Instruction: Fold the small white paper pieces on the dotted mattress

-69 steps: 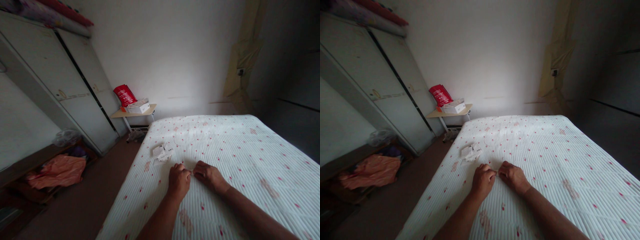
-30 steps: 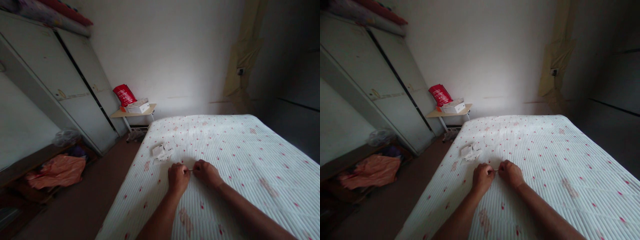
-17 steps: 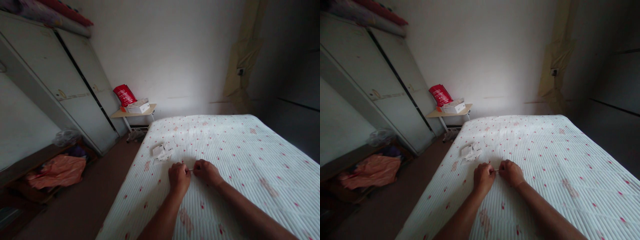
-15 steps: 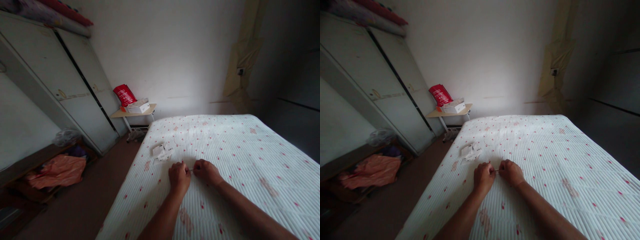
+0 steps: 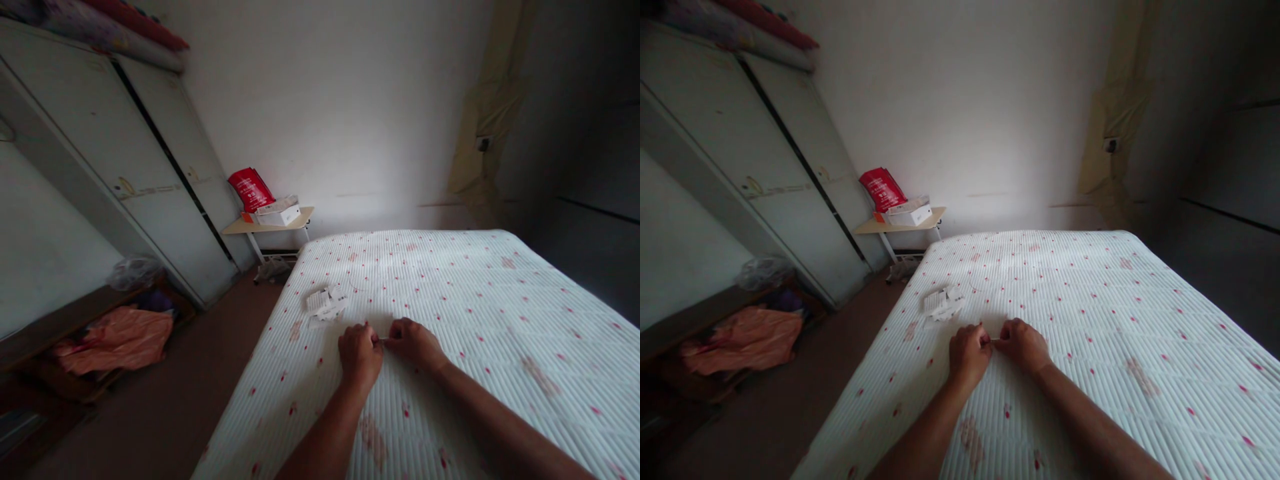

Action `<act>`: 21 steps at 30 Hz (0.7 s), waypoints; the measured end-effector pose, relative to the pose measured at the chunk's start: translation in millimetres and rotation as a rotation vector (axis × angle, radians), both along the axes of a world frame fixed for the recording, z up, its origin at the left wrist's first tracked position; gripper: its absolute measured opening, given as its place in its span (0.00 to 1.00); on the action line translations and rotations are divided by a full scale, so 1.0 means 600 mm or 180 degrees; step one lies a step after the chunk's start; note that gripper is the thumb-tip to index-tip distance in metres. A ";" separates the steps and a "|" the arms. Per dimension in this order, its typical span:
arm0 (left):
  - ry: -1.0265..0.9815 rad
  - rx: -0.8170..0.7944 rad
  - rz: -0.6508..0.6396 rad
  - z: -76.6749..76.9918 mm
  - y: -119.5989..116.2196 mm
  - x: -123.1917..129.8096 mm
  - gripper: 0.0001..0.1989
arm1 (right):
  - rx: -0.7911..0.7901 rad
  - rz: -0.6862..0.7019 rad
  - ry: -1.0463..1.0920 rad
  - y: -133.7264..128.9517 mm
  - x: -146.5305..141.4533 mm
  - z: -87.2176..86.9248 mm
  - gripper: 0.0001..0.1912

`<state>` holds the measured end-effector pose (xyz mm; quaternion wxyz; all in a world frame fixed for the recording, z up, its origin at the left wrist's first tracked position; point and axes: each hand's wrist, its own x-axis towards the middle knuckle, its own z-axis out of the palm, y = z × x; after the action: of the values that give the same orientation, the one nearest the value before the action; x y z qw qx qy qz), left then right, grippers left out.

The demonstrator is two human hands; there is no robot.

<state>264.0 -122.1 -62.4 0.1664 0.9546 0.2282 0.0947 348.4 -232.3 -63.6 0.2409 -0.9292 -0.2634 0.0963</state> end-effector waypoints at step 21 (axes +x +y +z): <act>0.0004 -0.0072 -0.0019 -0.005 0.007 0.003 0.06 | -0.0098 0.0050 -0.0060 0.002 -0.002 0.004 0.03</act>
<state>265.5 -117.9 -65.6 0.1774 0.9534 0.2265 0.0910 347.3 -231.4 -61.4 0.2233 -0.9315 -0.2714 0.0935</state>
